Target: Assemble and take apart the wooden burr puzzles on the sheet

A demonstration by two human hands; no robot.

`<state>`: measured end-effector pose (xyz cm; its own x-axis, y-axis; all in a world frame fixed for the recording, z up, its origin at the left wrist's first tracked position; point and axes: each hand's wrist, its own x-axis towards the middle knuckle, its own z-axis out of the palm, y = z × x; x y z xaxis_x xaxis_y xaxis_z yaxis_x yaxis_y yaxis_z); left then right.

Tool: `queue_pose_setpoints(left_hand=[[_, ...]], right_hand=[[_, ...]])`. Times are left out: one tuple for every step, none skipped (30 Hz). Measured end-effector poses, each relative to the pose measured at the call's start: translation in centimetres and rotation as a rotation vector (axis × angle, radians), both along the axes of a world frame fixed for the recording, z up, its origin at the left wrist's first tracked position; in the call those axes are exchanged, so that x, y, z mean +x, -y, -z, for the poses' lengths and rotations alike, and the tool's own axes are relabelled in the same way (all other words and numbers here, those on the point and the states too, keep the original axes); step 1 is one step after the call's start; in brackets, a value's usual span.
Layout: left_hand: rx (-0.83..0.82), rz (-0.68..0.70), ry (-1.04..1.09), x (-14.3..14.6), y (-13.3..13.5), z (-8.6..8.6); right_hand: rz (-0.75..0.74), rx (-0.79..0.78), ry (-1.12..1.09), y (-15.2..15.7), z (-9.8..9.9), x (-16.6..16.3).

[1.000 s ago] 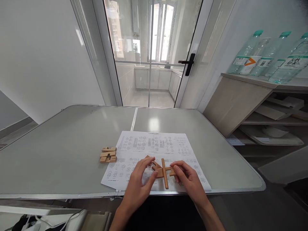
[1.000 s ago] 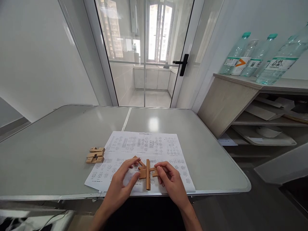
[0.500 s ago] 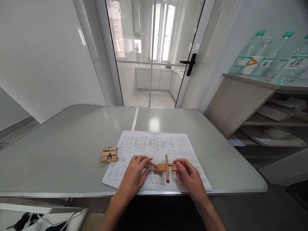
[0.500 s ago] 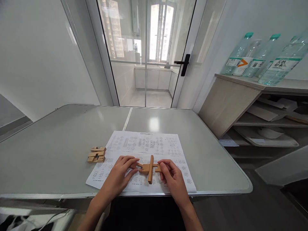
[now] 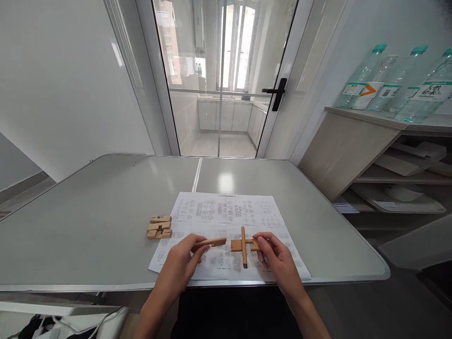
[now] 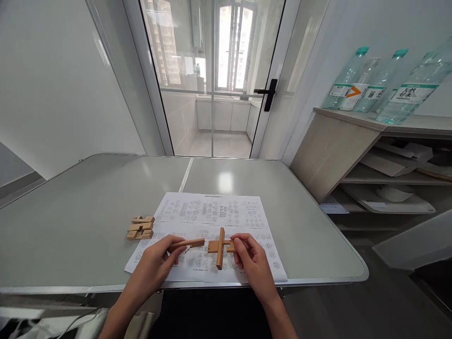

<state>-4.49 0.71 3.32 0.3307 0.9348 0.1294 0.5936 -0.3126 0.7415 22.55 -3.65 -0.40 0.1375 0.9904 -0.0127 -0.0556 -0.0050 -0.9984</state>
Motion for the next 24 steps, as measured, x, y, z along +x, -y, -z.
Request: queue_pose_setpoints(left_hand=[[-0.018,-0.017,0.020,-0.2,0.1,-0.3],[-0.033,-0.032,0.043,-0.3,0.3,-0.6],[-0.049,-0.037,0.063,-0.4,0.4,-1.0],[-0.055,-0.046,0.089,-0.4,0.6,-1.3],[-0.066,-0.027,0.118,-0.3,0.8,-1.7],[-0.083,0.007,0.152,-0.2,1.0,-2.1],[-0.094,0.036,0.177,0.0,1.2,-2.4],[-0.109,0.064,0.189,0.3,1.4,-2.7],[-0.117,0.087,0.188,0.6,1.5,-3.0],[-0.113,0.106,0.178,1.0,1.7,-3.1],[-0.113,0.129,0.158,1.4,1.7,-3.3],[-0.110,0.154,0.141,1.9,1.8,-3.3],[-0.113,0.180,0.129,2.3,1.8,-3.4],[-0.113,0.202,0.124,2.7,1.8,-3.4],[-0.107,0.217,0.118,3.2,1.7,-3.5],[-0.101,0.232,0.112,3.5,1.6,-3.5],[-0.099,0.244,0.106,3.9,1.5,-3.6],[-0.100,0.260,0.103,4.1,1.5,-3.7],[-0.098,0.276,0.097,4.4,1.3,-3.9],[-0.093,0.290,0.088,4.6,1.2,-4.0],[-0.084,0.303,0.079,4.7,1.2,-4.2],[-0.072,0.315,0.069,4.8,1.1,-4.3],[-0.059,0.327,0.060,5.0,1.0,-4.5],[-0.048,0.341,0.055,5.1,1.0,-4.6]], right_hand=[[0.004,-0.003,-0.002,0.0,0.0,0.0],[0.007,-0.008,-0.003,0.0,0.0,0.0],[0.008,-0.014,-0.007,-0.1,-0.1,-0.1],[0.004,-0.021,-0.013,-0.1,-0.1,-0.1],[-0.004,-0.028,-0.024,-0.2,-0.2,-0.1],[-0.015,-0.035,-0.038,-0.2,-0.2,-0.2],[-0.026,-0.040,-0.054,-0.3,-0.2,-0.2],[-0.035,-0.047,-0.072,-0.4,-0.2,-0.2],[-0.043,-0.053,-0.088,-0.4,-0.2,-0.2],[-0.049,-0.058,-0.103,-0.5,-0.2,-0.2],[-0.053,-0.061,-0.117,-0.5,-0.1,-0.2],[-0.058,-0.064,-0.130,-0.6,-0.1,-0.2],[-0.063,-0.065,-0.142,-0.6,-0.1,-0.1],[-0.067,-0.065,-0.152,-0.6,0.0,-0.1],[-0.069,-0.062,-0.159,-0.7,-0.1,-0.1],[-0.070,-0.060,-0.164,-0.7,-0.1,0.0],[-0.071,-0.058,-0.169,-0.7,-0.1,0.0],[-0.072,-0.055,-0.173,-0.7,-0.2,0.0],[-0.074,-0.054,-0.177,-0.7,-0.2,0.0],[-0.079,-0.054,-0.180,-0.6,-0.3,0.0],[-0.083,-0.055,-0.183,-0.6,-0.3,0.0],[-0.087,-0.057,-0.185,-0.6,-0.4,0.0],[-0.089,-0.060,-0.186,-0.6,-0.4,0.0],[-0.089,-0.063,-0.187,-0.5,-0.4,-0.1]])
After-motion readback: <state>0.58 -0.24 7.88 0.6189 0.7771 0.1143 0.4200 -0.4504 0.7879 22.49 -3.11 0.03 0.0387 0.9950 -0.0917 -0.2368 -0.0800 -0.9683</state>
